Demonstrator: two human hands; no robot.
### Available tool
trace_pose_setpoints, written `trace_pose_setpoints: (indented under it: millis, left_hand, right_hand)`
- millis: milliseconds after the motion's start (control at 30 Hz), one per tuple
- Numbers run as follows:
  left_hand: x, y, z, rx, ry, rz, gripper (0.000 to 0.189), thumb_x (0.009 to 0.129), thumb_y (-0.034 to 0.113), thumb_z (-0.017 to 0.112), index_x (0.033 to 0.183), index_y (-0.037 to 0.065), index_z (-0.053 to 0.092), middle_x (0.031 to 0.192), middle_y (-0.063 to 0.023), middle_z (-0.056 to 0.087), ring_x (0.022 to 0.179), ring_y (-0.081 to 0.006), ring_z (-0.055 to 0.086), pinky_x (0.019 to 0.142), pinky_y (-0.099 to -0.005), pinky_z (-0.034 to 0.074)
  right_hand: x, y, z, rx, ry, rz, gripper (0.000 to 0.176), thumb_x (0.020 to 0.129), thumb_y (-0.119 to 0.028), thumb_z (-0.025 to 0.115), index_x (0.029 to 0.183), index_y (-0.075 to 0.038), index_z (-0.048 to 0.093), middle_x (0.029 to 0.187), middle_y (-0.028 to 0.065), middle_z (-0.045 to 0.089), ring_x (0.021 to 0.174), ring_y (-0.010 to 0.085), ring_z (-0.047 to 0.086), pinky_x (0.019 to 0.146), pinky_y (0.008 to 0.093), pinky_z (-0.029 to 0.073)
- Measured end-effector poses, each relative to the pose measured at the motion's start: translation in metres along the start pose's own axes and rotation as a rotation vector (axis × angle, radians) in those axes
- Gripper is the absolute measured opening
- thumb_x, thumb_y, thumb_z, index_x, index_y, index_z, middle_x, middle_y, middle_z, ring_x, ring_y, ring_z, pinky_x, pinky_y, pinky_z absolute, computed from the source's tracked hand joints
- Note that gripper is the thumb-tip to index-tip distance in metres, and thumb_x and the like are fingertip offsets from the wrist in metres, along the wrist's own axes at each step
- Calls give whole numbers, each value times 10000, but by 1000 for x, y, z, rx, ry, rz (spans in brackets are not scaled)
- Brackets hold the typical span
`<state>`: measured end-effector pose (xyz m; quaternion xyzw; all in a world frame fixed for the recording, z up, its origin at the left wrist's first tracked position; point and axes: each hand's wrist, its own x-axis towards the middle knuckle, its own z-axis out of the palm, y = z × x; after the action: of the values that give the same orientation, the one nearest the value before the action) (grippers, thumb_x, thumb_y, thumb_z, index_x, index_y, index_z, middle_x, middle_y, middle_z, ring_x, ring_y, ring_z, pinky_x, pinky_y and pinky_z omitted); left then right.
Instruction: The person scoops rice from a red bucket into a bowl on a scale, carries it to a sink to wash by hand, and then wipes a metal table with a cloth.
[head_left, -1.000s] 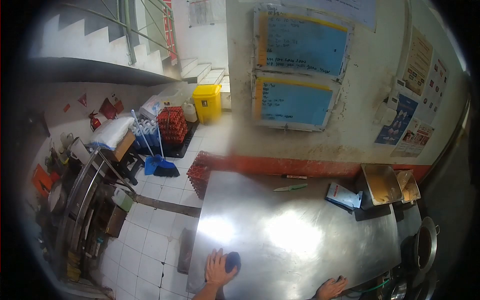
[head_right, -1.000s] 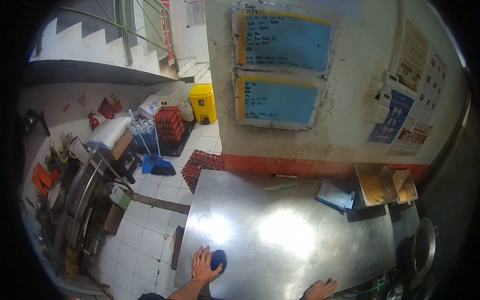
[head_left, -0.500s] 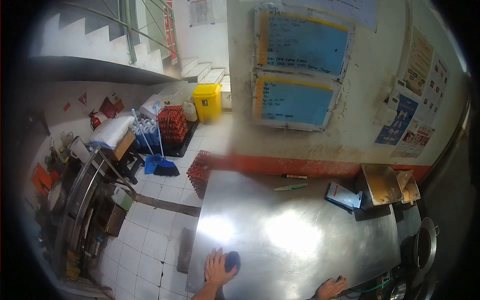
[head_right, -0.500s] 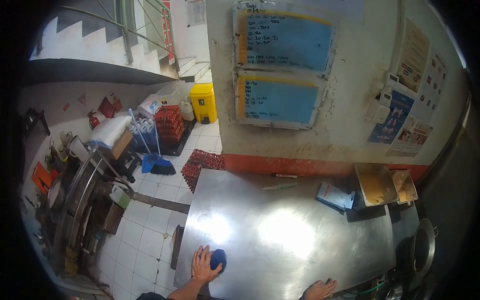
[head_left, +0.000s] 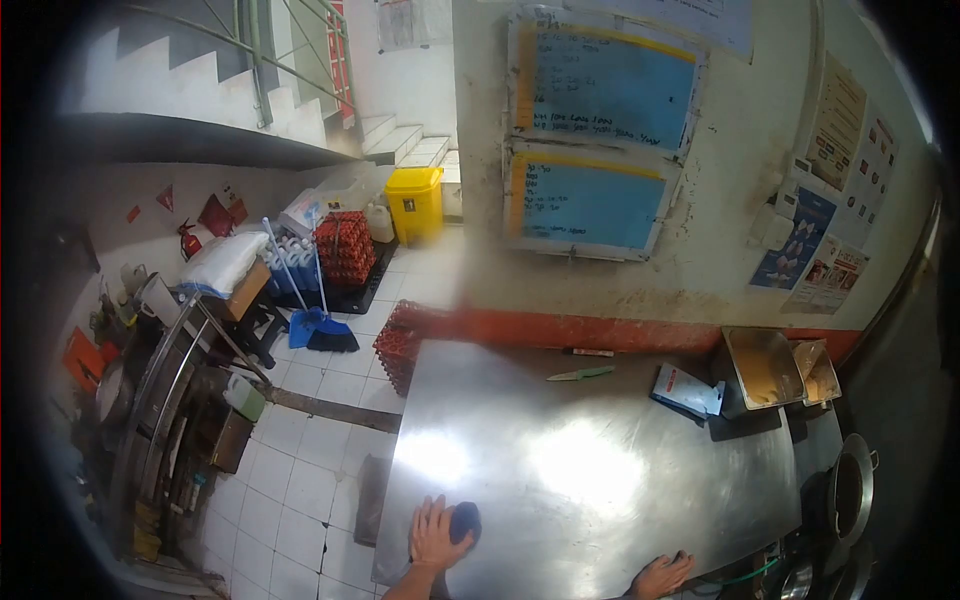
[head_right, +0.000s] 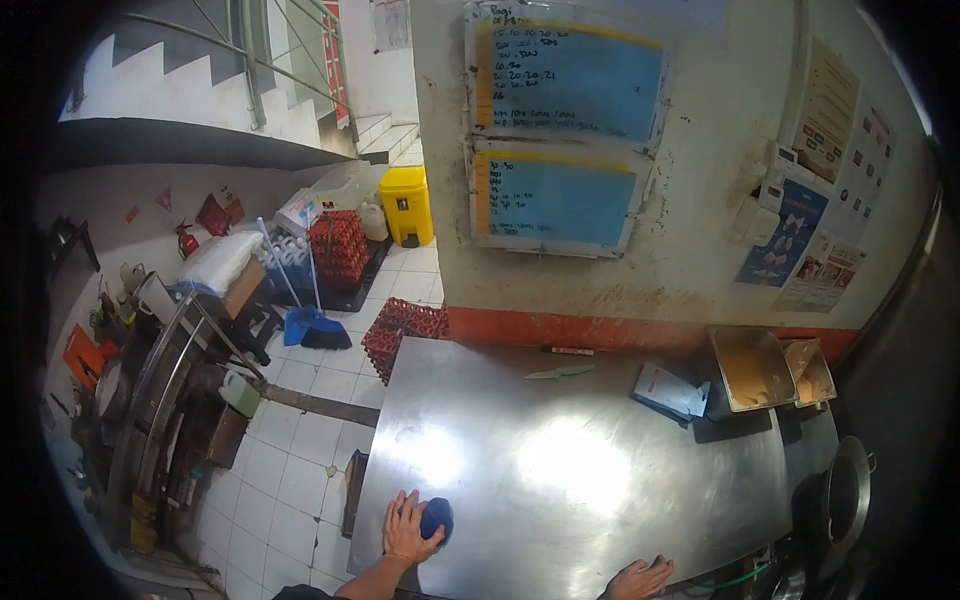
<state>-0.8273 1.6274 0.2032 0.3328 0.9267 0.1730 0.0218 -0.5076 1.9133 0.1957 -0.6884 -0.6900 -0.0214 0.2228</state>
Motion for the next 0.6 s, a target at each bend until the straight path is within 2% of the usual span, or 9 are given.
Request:
trace_pose_setpoints:
  millis: [200, 267, 433, 500, 600]
  left_hand:
    - [0, -1, 1, -15, 10, 7, 682, 824, 554, 605, 1309, 80, 532, 1476, -156, 383, 1436, -361, 237, 1182, -513, 162]
    - [-1, -1, 1, -12, -25, -2, 697, 833, 546, 603, 1340, 79, 497, 1496, -152, 355, 1448, -354, 203, 1193, -494, 130]
    - [0, 0, 0, -14, -23, -12, 690, 830, 553, 599, 1332, 88, 511, 1495, -150, 356, 1446, -358, 211, 1190, -499, 141]
    - [0, 1, -2, -14, -45, -20, 702, 836, 551, 595, 1352, 85, 494, 1508, -147, 337, 1453, -354, 192, 1197, -487, 125]
    - [1, 1, -2, -18, -51, -24, 696, 847, 543, 587, 1360, 83, 487, 1513, -145, 332, 1455, -352, 187, 1198, -486, 124]
  right_hand:
    - [-2, 3, 4, -2, 42, -17, 361, 862, -170, 541, 1116, 76, 614, 1157, 251, 583, 1095, 408, 520, 982, 490, 364]
    - [-2, 2, 2, -3, 44, -17, 373, 867, -187, 536, 1123, 73, 615, 1156, 253, 583, 1092, 405, 521, 982, 488, 366]
    - [1, -11, -16, 11, -3, 14, 369, 864, -182, 539, 1123, 69, 617, 1166, 260, 585, 1097, 407, 529, 972, 494, 380]
    - [2, -18, -26, 46, -112, 137, 360, 861, -168, 545, 1117, 75, 615, 1182, 263, 587, 1116, 410, 529, 970, 500, 383]
    - [2, -10, -16, 47, -101, 120, 376, 867, -166, 547, 1151, 78, 590, 1197, 261, 590, 1131, 409, 528, 980, 501, 380]
